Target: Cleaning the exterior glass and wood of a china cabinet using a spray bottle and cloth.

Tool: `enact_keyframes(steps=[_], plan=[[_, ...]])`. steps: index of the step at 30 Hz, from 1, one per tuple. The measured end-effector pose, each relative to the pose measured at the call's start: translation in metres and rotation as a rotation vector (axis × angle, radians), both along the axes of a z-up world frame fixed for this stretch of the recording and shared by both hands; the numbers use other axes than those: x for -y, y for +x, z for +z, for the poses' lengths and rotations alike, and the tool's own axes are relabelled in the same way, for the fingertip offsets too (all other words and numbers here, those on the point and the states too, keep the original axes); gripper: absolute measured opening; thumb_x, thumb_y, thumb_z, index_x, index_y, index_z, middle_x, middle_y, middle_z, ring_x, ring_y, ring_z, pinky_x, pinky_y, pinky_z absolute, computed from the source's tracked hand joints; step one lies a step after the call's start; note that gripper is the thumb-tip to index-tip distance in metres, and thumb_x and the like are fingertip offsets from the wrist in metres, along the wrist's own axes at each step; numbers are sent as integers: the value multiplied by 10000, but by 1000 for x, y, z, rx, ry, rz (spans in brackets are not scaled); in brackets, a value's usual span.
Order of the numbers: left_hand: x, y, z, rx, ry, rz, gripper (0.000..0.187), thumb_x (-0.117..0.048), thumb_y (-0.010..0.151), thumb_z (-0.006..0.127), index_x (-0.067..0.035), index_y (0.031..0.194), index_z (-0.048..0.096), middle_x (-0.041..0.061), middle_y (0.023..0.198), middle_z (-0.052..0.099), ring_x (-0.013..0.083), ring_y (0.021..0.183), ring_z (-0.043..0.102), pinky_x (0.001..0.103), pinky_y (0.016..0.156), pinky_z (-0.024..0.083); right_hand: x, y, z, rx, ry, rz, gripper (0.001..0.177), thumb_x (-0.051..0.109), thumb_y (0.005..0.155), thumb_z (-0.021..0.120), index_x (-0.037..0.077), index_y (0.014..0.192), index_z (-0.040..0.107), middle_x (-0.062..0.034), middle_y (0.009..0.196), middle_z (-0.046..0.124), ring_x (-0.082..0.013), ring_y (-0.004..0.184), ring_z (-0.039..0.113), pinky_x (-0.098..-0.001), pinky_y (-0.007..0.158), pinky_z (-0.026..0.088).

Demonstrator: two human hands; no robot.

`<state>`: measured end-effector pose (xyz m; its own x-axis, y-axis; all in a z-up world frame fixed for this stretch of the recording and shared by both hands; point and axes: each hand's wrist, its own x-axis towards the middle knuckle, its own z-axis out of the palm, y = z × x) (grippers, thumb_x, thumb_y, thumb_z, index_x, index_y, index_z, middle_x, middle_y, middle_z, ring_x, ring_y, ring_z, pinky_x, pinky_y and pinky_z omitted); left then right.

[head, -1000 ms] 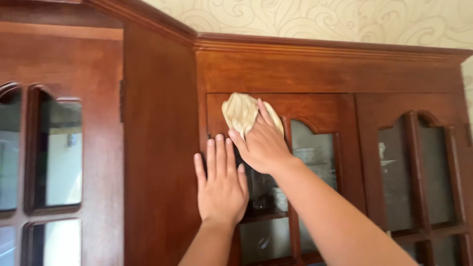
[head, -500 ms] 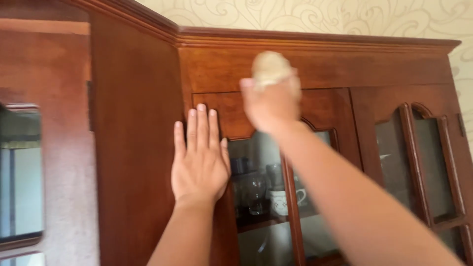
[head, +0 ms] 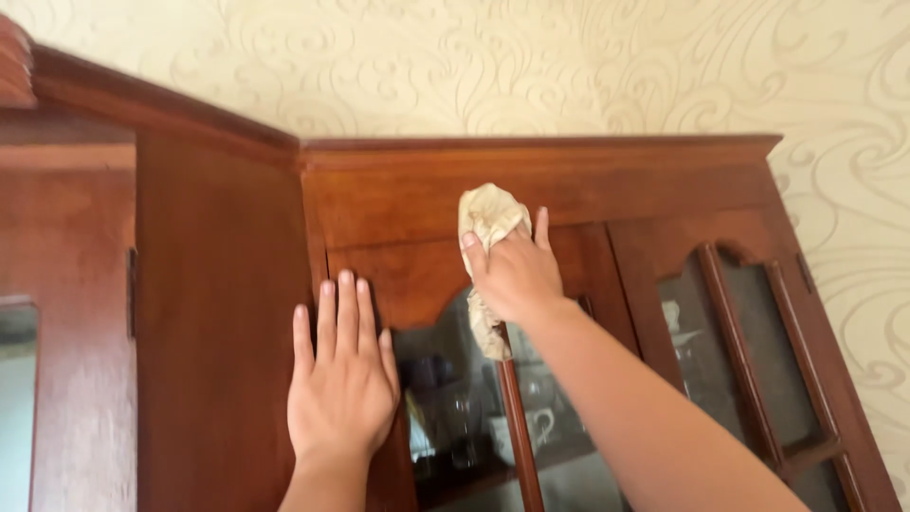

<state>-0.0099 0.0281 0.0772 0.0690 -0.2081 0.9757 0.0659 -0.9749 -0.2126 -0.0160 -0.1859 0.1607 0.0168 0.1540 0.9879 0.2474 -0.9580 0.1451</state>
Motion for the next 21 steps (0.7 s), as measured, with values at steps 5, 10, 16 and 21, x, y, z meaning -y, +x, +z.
enact_keyframes(steps=[5,10,16,21], plan=[[-1,8,0,23,-3,-66,705,-389,984,263,-72,1613,245,88,1702,214,227,1522,163,464,1222,107,-91,-12,-1,-204,286,375,533,342,1022,411,11,1420,536,-216,1385,612,-354,1307,565,-535,1171,292],[-2,-3,-1,-159,34,51,730,-397,971,260,-47,1609,193,177,1693,162,288,1554,121,516,1233,78,-104,10,-23,200,-258,286,529,360,1088,421,12,1479,494,-213,1534,518,-352,1476,401,-460,1287,178],[-2,33,-7,229,21,-427,658,-352,996,246,14,1543,262,158,1643,242,262,1530,186,488,1253,98,-51,-19,8,-144,-101,-114,541,387,1031,373,93,1476,467,-158,1522,497,-358,1482,346,-515,1259,125],[0,30,-4,237,-22,-430,657,-361,994,244,13,1536,254,165,1637,243,267,1534,177,483,1257,81,-33,30,41,-86,216,-209,667,446,1092,269,-57,1521,361,-260,1562,381,-406,1470,300,-562,1250,39]])
